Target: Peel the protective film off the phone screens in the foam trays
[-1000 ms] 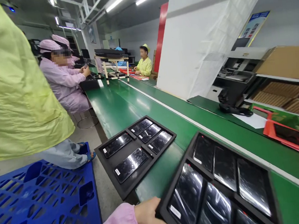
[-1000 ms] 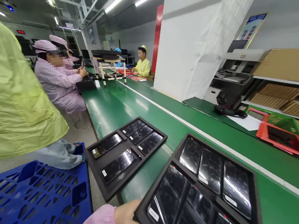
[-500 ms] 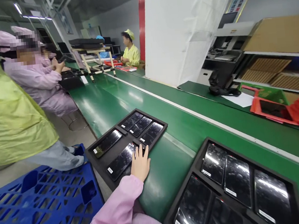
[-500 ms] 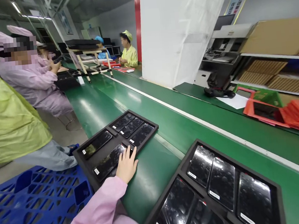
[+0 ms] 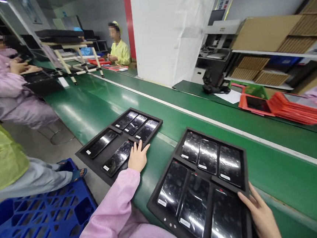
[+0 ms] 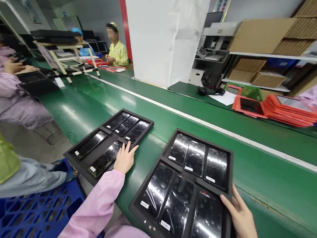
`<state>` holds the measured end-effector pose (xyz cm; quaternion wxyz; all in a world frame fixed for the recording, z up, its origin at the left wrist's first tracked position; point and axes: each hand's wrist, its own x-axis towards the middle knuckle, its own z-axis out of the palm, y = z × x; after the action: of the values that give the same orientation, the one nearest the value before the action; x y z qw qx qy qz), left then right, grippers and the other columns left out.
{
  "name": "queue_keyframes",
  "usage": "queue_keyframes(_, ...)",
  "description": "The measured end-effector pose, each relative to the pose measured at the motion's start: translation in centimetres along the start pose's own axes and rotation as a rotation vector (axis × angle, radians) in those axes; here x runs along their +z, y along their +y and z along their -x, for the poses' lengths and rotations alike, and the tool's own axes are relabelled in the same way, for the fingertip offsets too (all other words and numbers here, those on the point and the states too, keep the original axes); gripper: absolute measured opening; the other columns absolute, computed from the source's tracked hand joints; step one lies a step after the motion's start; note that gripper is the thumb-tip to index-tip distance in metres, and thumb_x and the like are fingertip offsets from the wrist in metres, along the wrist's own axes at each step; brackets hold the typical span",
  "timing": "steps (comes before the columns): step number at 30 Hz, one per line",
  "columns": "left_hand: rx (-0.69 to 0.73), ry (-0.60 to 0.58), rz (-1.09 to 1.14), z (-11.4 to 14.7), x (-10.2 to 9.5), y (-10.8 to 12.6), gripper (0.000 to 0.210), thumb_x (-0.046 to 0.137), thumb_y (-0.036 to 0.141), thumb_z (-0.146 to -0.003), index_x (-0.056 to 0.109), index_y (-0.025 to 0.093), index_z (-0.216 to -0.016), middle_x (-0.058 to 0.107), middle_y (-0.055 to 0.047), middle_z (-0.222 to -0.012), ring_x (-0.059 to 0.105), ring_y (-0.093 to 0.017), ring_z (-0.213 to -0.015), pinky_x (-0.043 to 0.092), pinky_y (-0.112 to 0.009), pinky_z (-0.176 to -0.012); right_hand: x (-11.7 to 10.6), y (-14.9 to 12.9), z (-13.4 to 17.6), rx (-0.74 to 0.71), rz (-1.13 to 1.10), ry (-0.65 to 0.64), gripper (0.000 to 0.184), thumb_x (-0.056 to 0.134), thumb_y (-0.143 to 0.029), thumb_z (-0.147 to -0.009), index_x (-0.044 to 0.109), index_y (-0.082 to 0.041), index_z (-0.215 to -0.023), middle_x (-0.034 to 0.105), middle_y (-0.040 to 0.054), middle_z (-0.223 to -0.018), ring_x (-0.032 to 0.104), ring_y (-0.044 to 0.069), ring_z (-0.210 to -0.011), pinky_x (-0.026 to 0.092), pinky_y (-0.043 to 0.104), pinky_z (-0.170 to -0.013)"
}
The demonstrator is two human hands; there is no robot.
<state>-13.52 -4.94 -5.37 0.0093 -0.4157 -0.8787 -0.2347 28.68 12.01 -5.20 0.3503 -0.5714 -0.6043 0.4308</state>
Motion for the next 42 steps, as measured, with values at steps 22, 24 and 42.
queue_keyframes(22, 0.055, -0.492, 0.688, -8.6, 8.4, 15.2, 0.052, 0.042, 0.039, -0.099, 0.036, 0.020, -0.146, 0.043, -0.013, -0.149, 0.037, -0.026, -0.140, 0.018, -0.052, -0.119, 4.2, -10.9, -2.5, -0.450, 0.932, -0.250, 0.046, 0.052, -0.028, -0.090, 0.056, -0.010, -0.133, 0.064, 0.0176, -0.119, 0.063, 0.033, -0.108, 0.051, 0.049, -0.095)
queue_keyframes(24, 0.046, -0.499, 0.667, -8.8, 8.1, 15.5, 0.049, 0.043, 0.036, -0.097, 0.039, 0.023, -0.144, 0.047, -0.010, -0.147, 0.037, -0.025, -0.140, 0.014, -0.051, -0.119, 8.2, -12.8, -4.7, -0.502, 0.930, -0.282, 0.039, 0.053, -0.022, -0.091, 0.060, -0.011, -0.128, 0.064, 0.0174, -0.119, 0.061, 0.032, -0.110, 0.048, 0.048, -0.099)
queue_keyframes(42, 0.009, -0.545, 0.649, -8.7, 7.5, 15.6, 0.060, 0.034, 0.018, -0.085, 0.043, 0.023, -0.144, 0.050, -0.004, -0.145, 0.047, -0.023, -0.131, 0.018, -0.045, -0.114, 16.3, -12.0, -12.6, -0.659, 0.855, -0.323, 0.021, 0.060, -0.026, -0.093, 0.063, -0.014, -0.109, 0.060, 0.0090, -0.110, 0.052, 0.024, -0.102, 0.043, 0.040, -0.089)
